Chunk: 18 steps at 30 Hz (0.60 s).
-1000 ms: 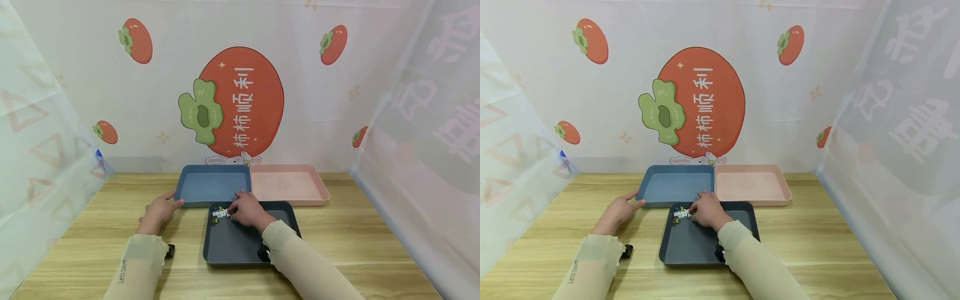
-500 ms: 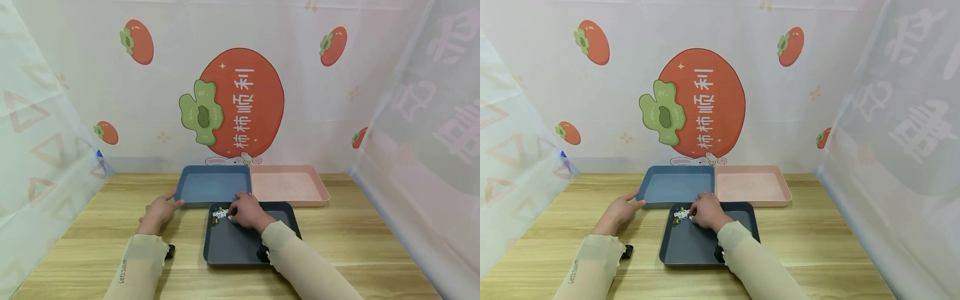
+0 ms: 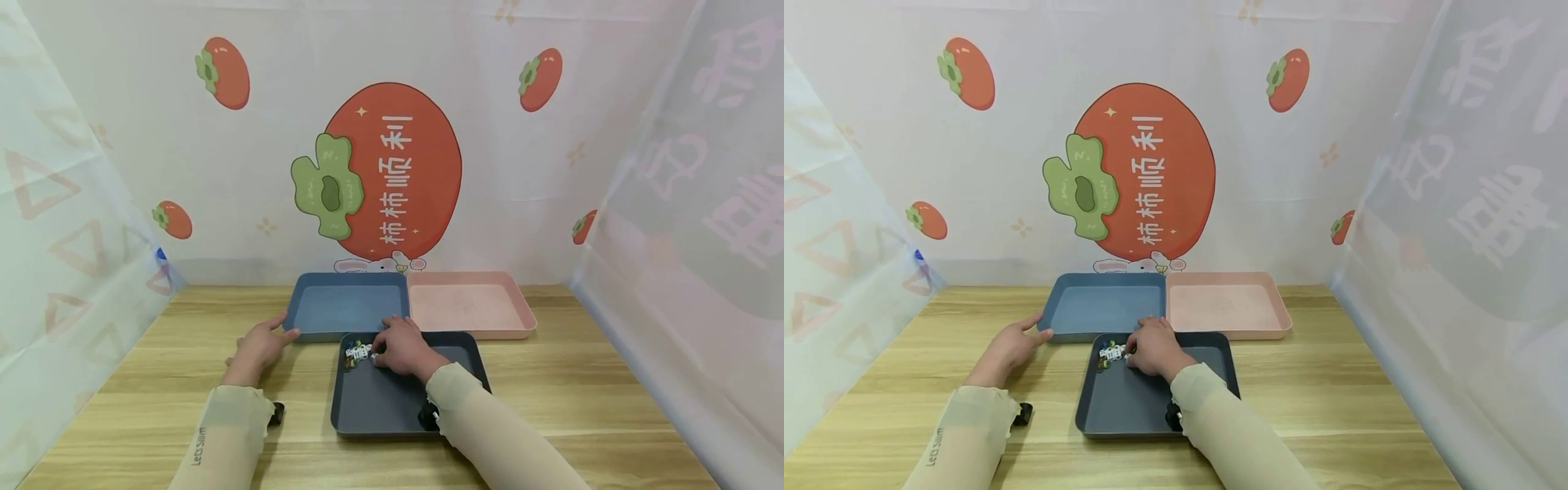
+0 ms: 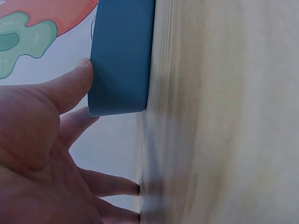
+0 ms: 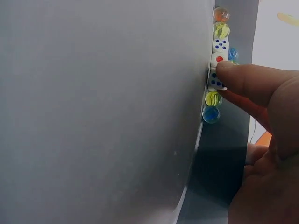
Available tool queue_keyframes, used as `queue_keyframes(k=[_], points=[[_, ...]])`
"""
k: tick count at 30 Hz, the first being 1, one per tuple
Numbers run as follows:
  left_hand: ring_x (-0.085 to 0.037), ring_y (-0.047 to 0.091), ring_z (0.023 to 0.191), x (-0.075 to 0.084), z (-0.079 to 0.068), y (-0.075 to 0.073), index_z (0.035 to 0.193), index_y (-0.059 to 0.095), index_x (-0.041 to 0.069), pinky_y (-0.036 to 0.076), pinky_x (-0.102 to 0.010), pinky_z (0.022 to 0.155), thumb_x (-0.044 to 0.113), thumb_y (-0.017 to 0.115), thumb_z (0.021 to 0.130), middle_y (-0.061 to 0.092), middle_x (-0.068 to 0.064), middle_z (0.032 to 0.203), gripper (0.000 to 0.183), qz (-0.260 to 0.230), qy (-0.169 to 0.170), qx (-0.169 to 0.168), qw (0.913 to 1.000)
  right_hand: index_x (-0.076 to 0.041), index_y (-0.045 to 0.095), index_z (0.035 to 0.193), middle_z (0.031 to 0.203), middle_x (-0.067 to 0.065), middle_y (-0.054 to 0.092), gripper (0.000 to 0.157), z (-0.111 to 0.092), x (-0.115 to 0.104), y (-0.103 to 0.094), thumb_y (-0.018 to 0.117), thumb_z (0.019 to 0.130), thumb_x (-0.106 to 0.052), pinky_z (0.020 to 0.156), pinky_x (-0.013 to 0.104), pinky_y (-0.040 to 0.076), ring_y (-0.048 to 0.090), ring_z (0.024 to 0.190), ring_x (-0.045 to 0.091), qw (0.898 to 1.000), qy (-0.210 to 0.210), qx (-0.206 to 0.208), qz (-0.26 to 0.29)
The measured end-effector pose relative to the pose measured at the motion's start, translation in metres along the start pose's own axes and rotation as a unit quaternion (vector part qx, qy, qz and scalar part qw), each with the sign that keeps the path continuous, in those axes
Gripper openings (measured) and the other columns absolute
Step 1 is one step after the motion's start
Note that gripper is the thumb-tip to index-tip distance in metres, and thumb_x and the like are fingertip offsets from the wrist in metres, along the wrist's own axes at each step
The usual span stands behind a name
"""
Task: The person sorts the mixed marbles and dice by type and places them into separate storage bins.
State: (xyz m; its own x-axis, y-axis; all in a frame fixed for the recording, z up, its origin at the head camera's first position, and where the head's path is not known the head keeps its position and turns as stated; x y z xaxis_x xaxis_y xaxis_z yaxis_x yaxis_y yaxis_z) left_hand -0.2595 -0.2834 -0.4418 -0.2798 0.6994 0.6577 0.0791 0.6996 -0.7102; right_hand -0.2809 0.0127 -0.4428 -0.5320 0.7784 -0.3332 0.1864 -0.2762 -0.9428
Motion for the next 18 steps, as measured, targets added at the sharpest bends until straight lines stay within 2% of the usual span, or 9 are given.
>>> queue_keyframes(k=[8,18], points=[[-0.067,-0.016,0.131,0.000,-0.001,0.000,0.159,0.027,0.024,-0.012,-0.087,0.087,0.060,0.056,0.096,0.019,-0.028,0.158,0.078,0.000,0.005,-0.002,1.0000,-0.024,0.079,0.101,0.150,0.015,0.045,0.011,-0.001,-0.001,-0.005,0.075,0.092,-0.028,0.118,0.055,0.015,0.025,0.145,0.038,1.000,0.003,-0.004,0.028],[-0.067,-0.017,0.131,0.001,-0.001,0.000,0.160,0.026,0.025,-0.012,-0.087,0.087,0.059,0.055,0.096,0.019,-0.028,0.159,0.078,0.001,0.006,-0.003,1.0000,-0.021,0.079,0.104,0.155,0.017,0.038,0.013,-0.007,0.003,-0.024,0.073,0.094,-0.027,0.115,0.062,0.015,0.022,0.147,0.038,0.997,0.005,0.008,0.071]])
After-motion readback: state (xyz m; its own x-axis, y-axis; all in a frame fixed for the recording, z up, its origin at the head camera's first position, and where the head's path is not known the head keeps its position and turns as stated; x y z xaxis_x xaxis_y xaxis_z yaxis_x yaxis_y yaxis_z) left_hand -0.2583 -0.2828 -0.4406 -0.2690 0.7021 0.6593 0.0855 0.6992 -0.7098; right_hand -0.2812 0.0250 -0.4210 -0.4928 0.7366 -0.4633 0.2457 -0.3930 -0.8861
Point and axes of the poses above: each hand's wrist, its own z-axis towards the middle knuckle, its own y-axis out of the palm, x = y × z, the point moved 2 cm from there along z, towards the middle knuckle
